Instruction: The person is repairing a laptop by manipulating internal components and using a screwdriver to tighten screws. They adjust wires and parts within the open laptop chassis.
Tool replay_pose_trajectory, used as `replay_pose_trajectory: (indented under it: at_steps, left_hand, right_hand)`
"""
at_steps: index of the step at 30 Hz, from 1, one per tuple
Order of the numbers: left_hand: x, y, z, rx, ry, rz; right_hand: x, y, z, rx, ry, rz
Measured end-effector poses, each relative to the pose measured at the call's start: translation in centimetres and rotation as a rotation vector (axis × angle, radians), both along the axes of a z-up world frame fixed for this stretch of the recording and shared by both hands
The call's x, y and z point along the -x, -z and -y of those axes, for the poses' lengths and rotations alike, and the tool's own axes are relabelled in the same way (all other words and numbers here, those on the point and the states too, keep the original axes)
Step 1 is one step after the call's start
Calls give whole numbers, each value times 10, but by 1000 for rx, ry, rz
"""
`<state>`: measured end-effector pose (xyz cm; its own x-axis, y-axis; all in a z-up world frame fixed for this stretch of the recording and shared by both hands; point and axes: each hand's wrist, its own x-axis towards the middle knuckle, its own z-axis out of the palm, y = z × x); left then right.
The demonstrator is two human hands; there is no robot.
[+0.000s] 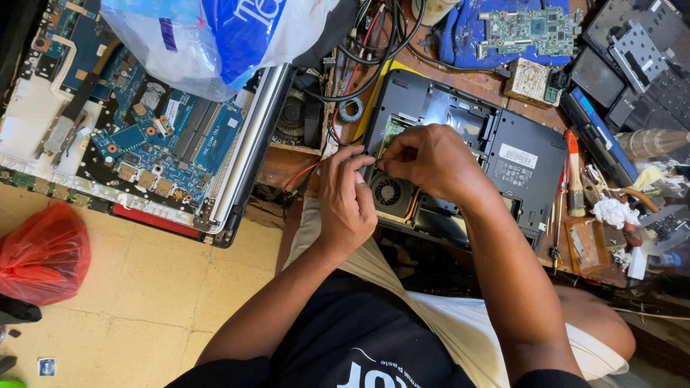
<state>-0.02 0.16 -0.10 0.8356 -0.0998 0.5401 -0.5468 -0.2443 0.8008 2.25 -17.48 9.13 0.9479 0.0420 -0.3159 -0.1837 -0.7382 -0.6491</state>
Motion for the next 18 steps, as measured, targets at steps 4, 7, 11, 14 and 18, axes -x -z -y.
replay_pose_trajectory:
  at_steps: [4,7,11,14,18]
  left_hand:
    - [-1,0,0,-2,6,3]
    - [-1,0,0,-5,11,7]
    - [-1,-2,0,-2,11,3]
    - [-1,-2,-1,-8,1,6]
    - [-1,-3,1,0,-2,8]
  right_hand:
    - [-6,4,4,36,-28,-21]
    - [-15,2,7,71,-83,-53]
    - [-28,7,12,100,-123,-142]
    - [-33,9,11,106,-134,-158]
    - [-37,13,12,132,-133,-192]
